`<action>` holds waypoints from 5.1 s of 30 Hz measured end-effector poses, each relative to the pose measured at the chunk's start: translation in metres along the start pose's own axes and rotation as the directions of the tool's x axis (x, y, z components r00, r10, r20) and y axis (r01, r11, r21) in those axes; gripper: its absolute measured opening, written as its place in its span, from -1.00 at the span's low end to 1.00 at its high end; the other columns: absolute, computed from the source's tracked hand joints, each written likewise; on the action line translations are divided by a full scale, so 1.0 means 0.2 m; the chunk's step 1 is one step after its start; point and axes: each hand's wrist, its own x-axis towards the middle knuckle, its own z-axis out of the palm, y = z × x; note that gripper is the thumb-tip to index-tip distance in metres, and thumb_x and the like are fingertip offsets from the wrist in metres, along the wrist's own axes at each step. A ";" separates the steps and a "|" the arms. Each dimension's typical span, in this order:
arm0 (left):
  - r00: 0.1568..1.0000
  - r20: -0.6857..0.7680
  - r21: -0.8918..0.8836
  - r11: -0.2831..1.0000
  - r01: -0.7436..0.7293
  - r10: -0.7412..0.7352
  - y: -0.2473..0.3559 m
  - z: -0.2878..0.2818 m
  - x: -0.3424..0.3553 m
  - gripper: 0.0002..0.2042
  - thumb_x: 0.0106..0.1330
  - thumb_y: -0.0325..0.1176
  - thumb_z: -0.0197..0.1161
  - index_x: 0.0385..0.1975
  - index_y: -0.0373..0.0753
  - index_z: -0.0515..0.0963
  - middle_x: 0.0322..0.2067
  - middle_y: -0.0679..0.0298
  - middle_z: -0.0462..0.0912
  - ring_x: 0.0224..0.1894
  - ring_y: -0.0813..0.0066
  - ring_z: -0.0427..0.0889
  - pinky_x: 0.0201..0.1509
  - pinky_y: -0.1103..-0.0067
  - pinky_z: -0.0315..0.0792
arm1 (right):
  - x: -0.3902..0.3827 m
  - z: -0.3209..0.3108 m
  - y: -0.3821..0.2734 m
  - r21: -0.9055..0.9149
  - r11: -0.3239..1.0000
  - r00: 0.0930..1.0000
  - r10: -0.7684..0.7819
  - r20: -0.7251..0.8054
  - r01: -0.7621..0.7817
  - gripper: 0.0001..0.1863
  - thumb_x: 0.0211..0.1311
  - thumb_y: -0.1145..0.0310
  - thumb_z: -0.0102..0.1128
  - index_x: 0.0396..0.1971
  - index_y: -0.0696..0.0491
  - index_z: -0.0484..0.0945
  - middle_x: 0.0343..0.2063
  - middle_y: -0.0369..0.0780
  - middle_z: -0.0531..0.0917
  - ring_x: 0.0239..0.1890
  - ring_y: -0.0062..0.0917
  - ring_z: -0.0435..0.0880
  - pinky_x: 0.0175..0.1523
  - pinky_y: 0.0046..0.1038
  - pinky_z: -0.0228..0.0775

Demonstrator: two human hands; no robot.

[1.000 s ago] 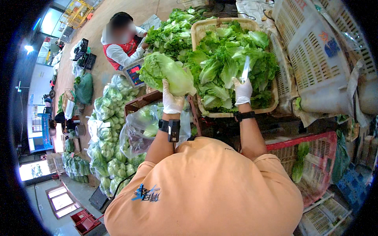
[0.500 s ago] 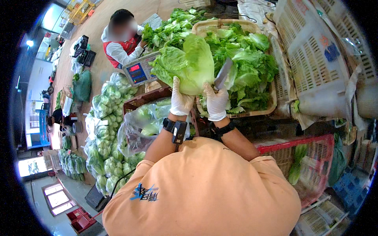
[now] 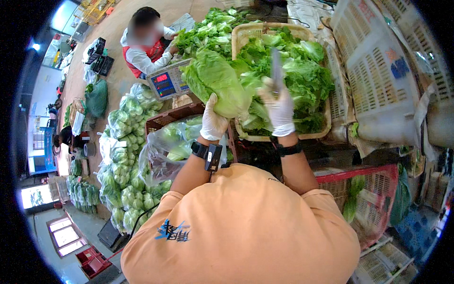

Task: The person trims the base of lettuce heads using a knife, removes outer leaves, and places the cleaned heads into plastic bags for weighing and sorting in a warehouse environment.

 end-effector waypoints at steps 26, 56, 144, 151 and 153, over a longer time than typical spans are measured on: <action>0.991 -0.050 0.686 0.717 0.123 -0.123 -0.03 -0.02 -0.05 -0.64 0.21 -0.40 0.14 0.02 -0.28 0.36 -0.10 0.26 0.51 -0.09 0.40 0.50 0.02 0.49 0.39 | 0.20 -0.14 -0.10 0.678 0.718 0.907 0.377 -0.188 -0.158 -0.79 0.18 0.28 0.18 -0.29 0.07 0.44 -0.53 -0.34 0.51 -0.64 -0.72 0.42 -0.59 -0.70 0.31; 0.977 -0.045 0.546 0.824 -0.151 0.209 0.02 0.09 -0.08 -0.31 0.08 -0.41 0.31 0.21 -0.33 0.10 0.06 0.16 0.39 0.08 0.39 0.38 0.20 0.49 0.21 | -0.21 0.11 -0.01 0.216 0.965 0.978 0.114 0.173 -0.151 -0.50 0.03 0.25 0.33 -0.07 0.15 0.38 -0.32 -0.29 0.57 -0.32 -0.60 0.53 -0.20 -0.57 0.40; 0.990 0.139 -0.283 0.957 0.067 -0.029 0.03 -0.01 -0.02 -0.35 0.16 0.21 0.07 0.10 -0.16 0.30 -0.05 0.21 0.47 -0.01 0.27 0.45 0.01 0.33 0.43 | -0.29 0.17 -0.09 0.523 0.820 0.956 0.291 -0.032 -0.232 -0.77 0.25 0.32 0.09 -0.25 0.18 0.41 -0.55 -0.33 0.46 -0.61 -0.70 0.36 -0.52 -0.64 0.23; 0.938 0.332 -0.341 0.915 0.214 -0.096 0.08 0.08 -0.10 -0.33 0.15 0.22 0.06 0.13 -0.15 0.29 0.04 0.22 0.43 -0.01 0.28 0.47 -0.04 0.31 0.49 | 0.08 -0.12 0.22 -0.167 0.983 0.928 0.004 -0.372 -0.071 -0.66 0.12 0.32 0.24 -0.19 0.20 0.43 -0.58 -0.34 0.48 -0.66 -0.69 0.37 -0.61 -0.62 0.22; 0.999 -0.009 -0.169 0.985 -0.037 0.036 0.07 0.08 -0.11 -0.42 0.23 0.14 0.03 0.10 -0.15 0.30 0.04 0.24 0.43 0.02 0.31 0.45 0.05 0.32 0.43 | -0.05 -0.03 -0.11 0.057 0.948 0.944 0.317 -0.096 -0.312 -0.66 0.13 0.31 0.23 -0.14 0.16 0.45 -0.54 -0.34 0.52 -0.62 -0.73 0.39 -0.55 -0.65 0.27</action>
